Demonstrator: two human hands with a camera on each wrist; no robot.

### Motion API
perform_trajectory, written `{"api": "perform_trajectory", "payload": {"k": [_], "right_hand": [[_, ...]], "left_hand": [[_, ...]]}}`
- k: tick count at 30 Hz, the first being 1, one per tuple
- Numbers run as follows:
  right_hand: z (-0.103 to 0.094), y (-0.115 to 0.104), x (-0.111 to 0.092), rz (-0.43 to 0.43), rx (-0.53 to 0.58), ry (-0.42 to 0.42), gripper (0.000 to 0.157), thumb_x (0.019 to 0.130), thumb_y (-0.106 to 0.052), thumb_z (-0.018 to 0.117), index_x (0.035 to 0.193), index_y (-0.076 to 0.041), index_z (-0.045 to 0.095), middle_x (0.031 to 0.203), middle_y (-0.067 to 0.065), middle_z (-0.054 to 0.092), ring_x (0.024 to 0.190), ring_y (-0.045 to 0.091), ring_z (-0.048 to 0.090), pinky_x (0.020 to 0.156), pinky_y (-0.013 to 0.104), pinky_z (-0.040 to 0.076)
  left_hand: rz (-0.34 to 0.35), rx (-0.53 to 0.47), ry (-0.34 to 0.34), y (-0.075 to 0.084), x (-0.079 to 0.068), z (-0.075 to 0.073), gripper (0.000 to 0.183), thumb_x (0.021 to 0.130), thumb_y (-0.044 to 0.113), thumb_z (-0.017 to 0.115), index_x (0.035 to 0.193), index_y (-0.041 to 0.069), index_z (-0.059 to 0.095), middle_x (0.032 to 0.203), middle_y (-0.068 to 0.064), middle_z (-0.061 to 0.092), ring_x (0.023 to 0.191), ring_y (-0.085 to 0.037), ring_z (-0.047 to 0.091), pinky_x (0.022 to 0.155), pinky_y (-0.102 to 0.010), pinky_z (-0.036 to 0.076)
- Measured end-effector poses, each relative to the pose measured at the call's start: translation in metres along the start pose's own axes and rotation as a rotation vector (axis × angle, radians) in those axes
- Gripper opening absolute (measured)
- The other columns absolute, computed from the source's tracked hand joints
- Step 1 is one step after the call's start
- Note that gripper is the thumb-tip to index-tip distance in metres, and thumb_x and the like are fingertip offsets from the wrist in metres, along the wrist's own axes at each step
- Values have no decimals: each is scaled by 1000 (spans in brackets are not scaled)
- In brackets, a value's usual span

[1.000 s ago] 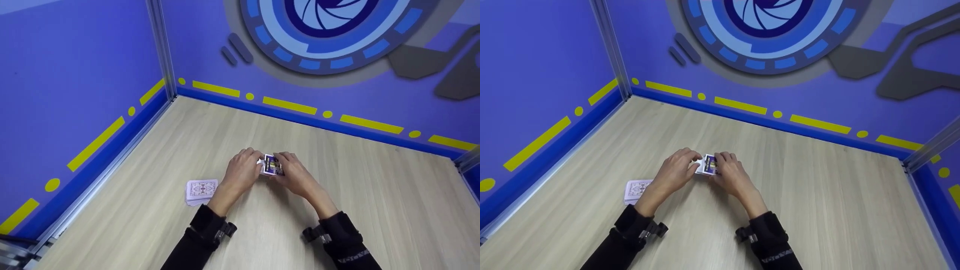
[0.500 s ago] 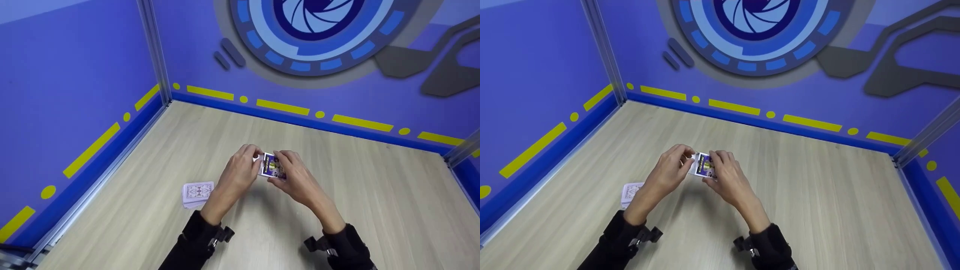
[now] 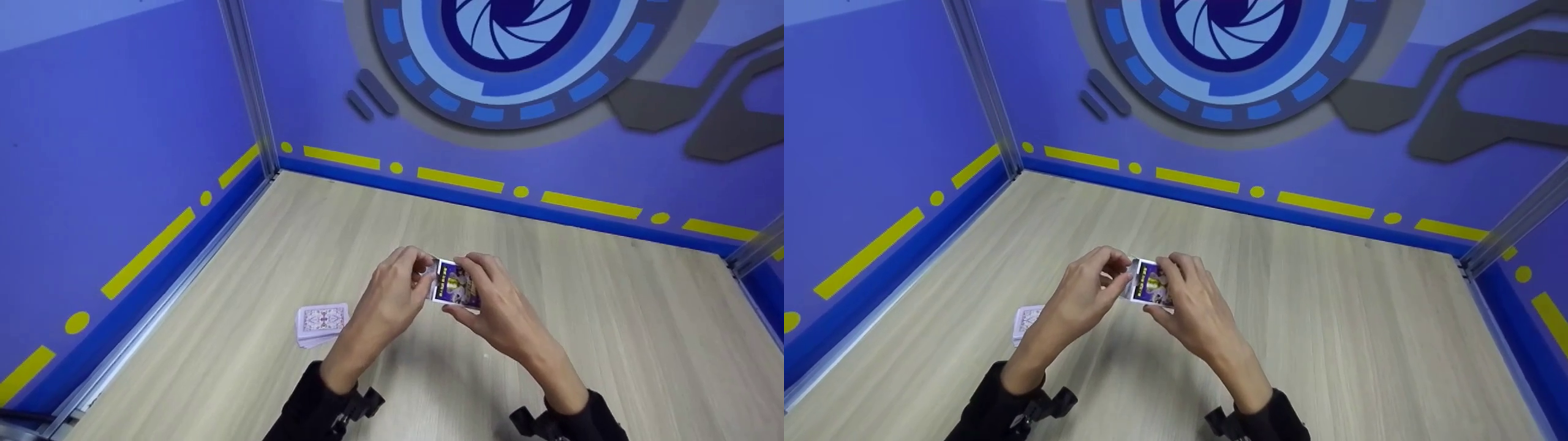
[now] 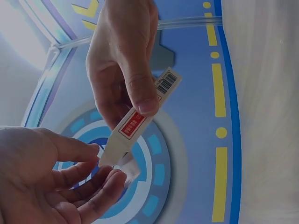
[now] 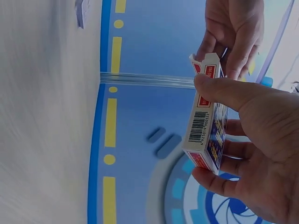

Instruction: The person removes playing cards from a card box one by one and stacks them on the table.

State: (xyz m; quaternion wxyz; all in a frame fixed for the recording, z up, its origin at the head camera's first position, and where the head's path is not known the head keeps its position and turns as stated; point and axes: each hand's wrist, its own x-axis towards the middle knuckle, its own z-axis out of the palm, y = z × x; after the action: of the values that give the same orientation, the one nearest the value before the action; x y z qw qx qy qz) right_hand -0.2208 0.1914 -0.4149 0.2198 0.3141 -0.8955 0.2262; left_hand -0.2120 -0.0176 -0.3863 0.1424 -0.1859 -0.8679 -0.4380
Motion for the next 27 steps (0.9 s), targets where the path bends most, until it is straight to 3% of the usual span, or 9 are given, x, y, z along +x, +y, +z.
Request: {"api": "perform_trajectory", "payload": {"k": [9, 15, 27], "right_hand": [[-4, -7, -3, -13, -5, -7, 78, 75, -21, 95, 141, -7, 55, 134, 10, 54, 117, 23, 55, 91, 38, 56], [-1, -9, -2, -59, -37, 5, 79, 74, -22, 96, 140, -6, 56, 132, 9, 55, 118, 23, 54, 94, 38, 54], [4, -9, -5, -65, -70, -11, 77, 75, -27, 95, 139, -8, 57, 129, 7, 55, 116, 21, 54, 94, 37, 54]], "left_hand": [[-92, -153, -109, -7, 2, -5, 16, 98, 7, 70, 112, 4, 62, 101, -3, 62, 91, -15, 60, 79, -28, 53], [-152, -166, -141, -11, 4, -8, 17, 96, 7, 72, 108, 7, 59, 99, -1, 61, 90, -15, 61, 78, -29, 53], [-229, -170, -163, -14, 4, -4, 22, 91, 2, 76, 100, 8, 57, 91, -1, 61, 84, -15, 59, 66, -27, 52]]}}
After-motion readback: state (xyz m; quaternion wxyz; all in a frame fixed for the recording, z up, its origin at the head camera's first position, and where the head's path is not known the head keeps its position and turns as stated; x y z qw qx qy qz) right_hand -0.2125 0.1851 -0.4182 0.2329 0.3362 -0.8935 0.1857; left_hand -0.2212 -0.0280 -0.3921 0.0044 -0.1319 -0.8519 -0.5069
